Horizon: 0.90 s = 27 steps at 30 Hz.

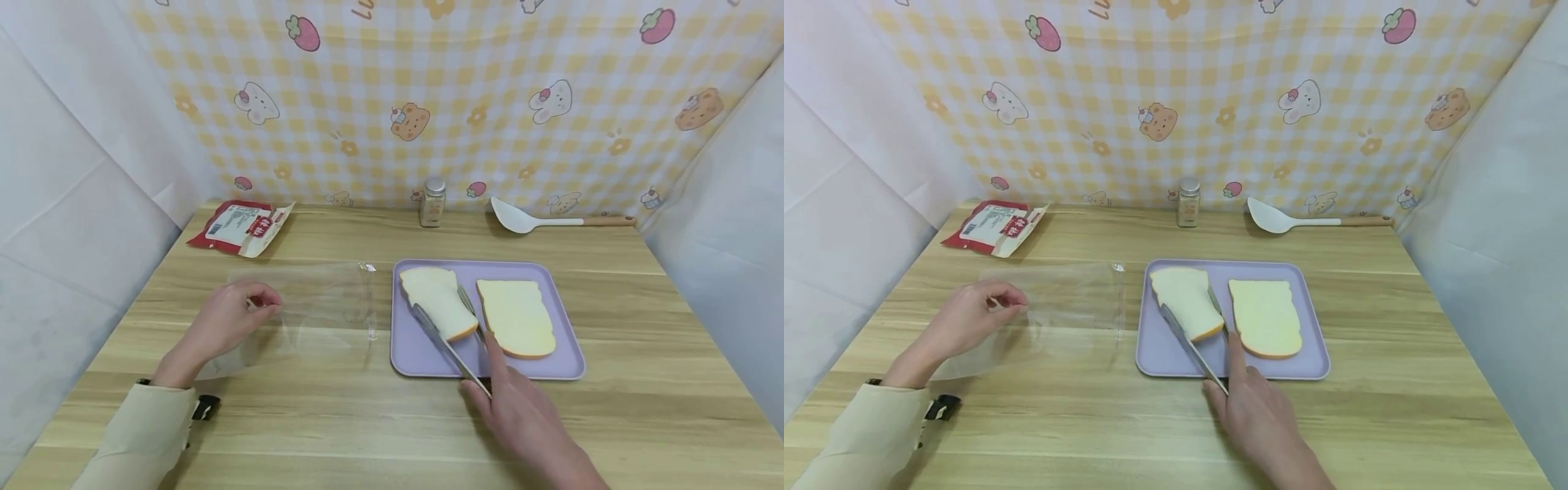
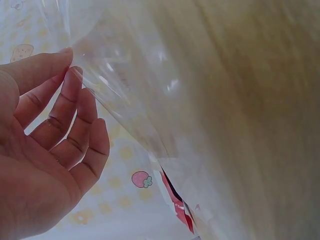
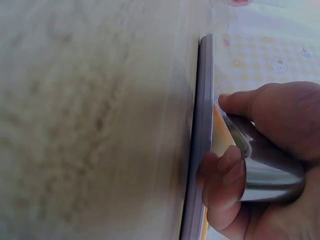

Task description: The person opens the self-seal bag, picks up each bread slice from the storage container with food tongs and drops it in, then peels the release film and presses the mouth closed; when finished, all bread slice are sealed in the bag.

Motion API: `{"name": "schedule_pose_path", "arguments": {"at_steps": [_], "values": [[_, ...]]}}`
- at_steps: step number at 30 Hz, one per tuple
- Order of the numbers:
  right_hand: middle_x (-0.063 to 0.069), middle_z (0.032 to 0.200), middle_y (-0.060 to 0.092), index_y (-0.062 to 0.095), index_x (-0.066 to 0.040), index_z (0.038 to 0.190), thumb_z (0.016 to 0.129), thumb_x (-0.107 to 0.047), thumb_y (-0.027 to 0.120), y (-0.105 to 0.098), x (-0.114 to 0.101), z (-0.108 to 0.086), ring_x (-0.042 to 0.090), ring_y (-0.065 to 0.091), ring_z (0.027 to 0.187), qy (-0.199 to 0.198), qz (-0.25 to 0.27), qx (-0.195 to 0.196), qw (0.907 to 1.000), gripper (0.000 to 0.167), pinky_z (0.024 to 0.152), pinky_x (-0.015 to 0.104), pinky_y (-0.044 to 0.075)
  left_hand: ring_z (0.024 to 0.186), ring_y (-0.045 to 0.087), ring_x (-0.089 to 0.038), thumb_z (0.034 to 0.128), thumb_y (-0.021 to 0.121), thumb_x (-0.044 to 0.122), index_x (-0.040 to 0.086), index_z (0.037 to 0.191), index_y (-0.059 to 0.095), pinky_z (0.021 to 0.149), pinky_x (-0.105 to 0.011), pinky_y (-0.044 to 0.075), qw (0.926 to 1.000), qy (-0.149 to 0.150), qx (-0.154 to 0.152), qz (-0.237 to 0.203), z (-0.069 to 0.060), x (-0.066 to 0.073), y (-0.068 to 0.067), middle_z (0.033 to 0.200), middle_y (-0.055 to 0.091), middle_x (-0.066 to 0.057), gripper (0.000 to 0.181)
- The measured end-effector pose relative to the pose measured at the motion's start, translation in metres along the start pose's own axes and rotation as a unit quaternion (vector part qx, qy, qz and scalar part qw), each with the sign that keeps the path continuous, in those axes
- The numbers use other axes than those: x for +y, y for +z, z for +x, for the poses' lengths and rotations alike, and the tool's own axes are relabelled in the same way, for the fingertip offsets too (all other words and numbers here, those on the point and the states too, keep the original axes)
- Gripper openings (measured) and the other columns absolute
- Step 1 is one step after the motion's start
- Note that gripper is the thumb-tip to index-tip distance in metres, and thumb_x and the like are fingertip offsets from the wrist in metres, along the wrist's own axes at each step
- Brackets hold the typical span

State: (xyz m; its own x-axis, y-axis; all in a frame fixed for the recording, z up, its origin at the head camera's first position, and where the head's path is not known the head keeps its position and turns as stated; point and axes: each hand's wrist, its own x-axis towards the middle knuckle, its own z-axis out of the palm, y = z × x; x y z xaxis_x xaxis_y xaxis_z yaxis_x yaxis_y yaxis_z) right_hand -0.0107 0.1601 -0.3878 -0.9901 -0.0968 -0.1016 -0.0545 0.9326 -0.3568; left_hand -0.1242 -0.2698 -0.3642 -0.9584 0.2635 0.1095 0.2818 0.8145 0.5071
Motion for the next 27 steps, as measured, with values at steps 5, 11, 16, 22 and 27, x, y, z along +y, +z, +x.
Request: {"name": "schedule_pose_path", "arguments": {"at_steps": [5,11,16,22,27], "values": [[0.023,0.117,0.074,0.017,-0.011,0.167,0.106,-0.047,0.06,-0.001,0.003,0.001,0.035,0.074,0.098,-0.006,-0.005,0.001,1.0,0.083,0.081,0.054,0.058,0.092,0.064,-0.02,0.0973,0.075,0.011,0.012,0.097,0.079,0.078,-0.034,0.05,1.0,0.002,-0.002,-0.002,0.002,0.0,0.002,0.095,0.075,-0.001,0.004],[0.025,0.117,0.074,0.021,-0.008,0.165,0.106,-0.049,0.061,-0.003,0.007,0.001,0.037,0.075,0.098,-0.022,-0.002,0.02,0.9996,0.082,0.083,0.056,0.058,0.092,0.064,-0.019,0.0977,0.075,0.011,0.012,0.098,0.079,0.079,-0.035,0.05,1.0,0.0,-0.005,-0.004,0.003,0.001,0.001,0.096,0.075,-0.001,0.004],[0.024,0.113,0.075,0.026,-0.008,0.163,0.104,-0.046,0.065,-0.008,0.012,0.0,0.038,0.075,0.09,-0.039,-0.011,0.041,0.9983,0.081,0.079,0.057,0.058,0.092,0.063,-0.02,0.0986,0.074,0.011,0.011,0.1,0.079,0.081,-0.037,0.051,0.9999,-0.008,-0.012,-0.007,0.003,0.002,-0.001,0.097,0.075,-0.002,0.005],[0.019,0.1,0.076,0.029,-0.015,0.162,0.102,-0.047,0.069,-0.016,0.019,0.002,0.033,0.075,0.082,-0.069,-0.016,0.055,0.996,0.079,0.073,0.052,0.058,0.092,0.063,-0.02,0.0983,0.074,0.01,0.01,0.1,0.079,0.08,-0.037,0.051,0.9999,-0.007,-0.012,-0.001,0.002,0.001,-0.001,0.097,0.074,-0.003,0.005],[0.014,0.085,0.073,0.036,-0.014,0.153,0.097,-0.044,0.076,-0.024,0.025,0.003,0.028,0.069,0.067,-0.103,-0.038,0.078,0.9909,0.075,0.061,0.045,0.054,0.092,0.063,-0.02,0.0989,0.073,0.011,0.011,0.1,0.079,0.08,-0.037,0.051,0.9998,-0.01,-0.015,0.0,0.003,0.002,-0.001,0.097,0.075,-0.003,0.006]]}}
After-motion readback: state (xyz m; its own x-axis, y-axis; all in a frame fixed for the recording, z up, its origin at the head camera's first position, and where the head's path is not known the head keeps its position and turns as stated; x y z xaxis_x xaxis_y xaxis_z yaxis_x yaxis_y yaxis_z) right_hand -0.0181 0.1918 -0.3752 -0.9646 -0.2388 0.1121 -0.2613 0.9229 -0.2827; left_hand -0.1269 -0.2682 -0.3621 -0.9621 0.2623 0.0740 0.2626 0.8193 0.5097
